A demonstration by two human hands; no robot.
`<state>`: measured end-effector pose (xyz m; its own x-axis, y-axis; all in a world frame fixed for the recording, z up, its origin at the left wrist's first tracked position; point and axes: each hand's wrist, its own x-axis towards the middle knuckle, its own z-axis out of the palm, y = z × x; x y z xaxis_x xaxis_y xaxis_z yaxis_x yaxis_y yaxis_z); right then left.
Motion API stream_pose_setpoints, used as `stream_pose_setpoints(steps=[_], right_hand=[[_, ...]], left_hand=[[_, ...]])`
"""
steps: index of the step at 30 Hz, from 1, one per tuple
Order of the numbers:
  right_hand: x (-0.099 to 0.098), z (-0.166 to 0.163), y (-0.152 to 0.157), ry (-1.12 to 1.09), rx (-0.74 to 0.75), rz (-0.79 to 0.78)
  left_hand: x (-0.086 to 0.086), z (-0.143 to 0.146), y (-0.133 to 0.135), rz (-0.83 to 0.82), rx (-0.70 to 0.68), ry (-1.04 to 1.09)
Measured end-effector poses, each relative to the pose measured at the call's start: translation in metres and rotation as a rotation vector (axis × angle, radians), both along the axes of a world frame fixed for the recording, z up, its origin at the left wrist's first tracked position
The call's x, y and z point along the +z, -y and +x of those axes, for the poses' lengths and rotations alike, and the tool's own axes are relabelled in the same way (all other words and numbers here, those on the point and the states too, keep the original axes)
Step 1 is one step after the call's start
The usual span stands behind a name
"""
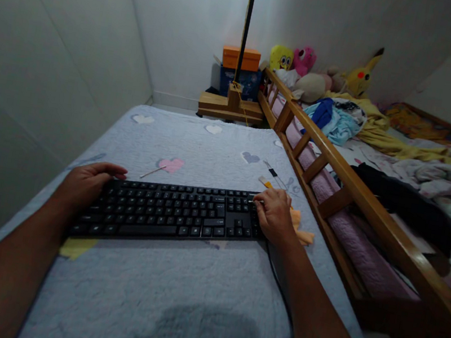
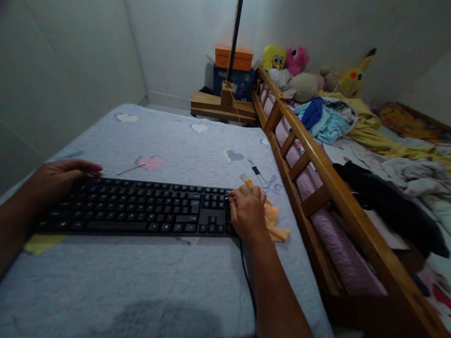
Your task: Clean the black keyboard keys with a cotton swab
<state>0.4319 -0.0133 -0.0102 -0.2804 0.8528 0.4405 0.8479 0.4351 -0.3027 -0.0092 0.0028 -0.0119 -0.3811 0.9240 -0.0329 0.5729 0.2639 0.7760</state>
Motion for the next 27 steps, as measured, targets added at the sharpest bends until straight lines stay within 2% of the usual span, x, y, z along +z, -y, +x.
stream_pose_setpoints(steps=[12, 27], right_hand=[[0.009, 0.001, 0.012, -0.002, 0.057, -0.063], [0.015, 0.008, 0.037, 0.01, 0.126, -0.087]], left_hand=[[0.005, 0.004, 0.002, -0.03, 0.012, 0.016], [0.001, 0.001, 0.0, -0.005, -0.002, 0.027]])
